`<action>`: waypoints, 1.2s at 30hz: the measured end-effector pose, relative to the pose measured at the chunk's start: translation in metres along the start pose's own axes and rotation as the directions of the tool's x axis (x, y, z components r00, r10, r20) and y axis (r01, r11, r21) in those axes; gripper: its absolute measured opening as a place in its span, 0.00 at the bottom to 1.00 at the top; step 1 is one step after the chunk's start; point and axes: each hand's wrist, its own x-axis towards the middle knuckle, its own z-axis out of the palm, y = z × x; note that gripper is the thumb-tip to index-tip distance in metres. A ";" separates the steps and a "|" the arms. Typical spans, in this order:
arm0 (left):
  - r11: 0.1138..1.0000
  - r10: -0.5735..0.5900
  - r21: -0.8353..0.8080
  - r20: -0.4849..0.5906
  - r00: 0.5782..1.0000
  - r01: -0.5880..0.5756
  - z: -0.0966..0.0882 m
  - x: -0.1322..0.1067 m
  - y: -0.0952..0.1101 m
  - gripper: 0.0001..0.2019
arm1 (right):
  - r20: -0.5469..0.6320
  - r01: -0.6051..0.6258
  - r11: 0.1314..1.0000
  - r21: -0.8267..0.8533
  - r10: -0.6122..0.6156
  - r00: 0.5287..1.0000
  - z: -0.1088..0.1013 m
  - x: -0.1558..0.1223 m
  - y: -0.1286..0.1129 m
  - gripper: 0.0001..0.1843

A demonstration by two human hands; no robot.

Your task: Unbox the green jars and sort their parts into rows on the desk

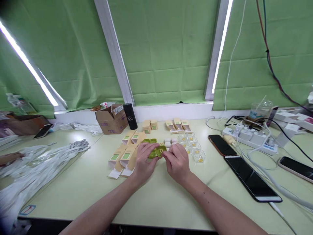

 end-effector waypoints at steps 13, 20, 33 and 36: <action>0.949 -0.317 -0.038 -0.126 0.940 0.314 -0.003 0.003 -0.009 0.19 | 0.138 -0.044 0.999 0.018 0.041 0.990 0.002 0.001 -0.001 0.09; 0.859 -0.494 -0.222 -0.119 0.861 0.462 -0.002 0.006 -0.011 0.11 | 0.379 -0.093 0.985 -0.146 0.143 0.914 0.018 -0.014 0.010 0.10; 0.696 -0.630 -0.466 -0.029 0.776 0.547 -0.003 0.011 -0.004 0.18 | 0.491 0.001 0.944 -0.331 0.171 0.855 0.026 -0.020 0.009 0.08; 0.612 -0.654 -0.576 0.018 0.756 0.542 -0.002 0.012 -0.006 0.20 | 0.462 -0.015 0.947 -0.322 0.170 0.870 0.023 -0.018 0.010 0.08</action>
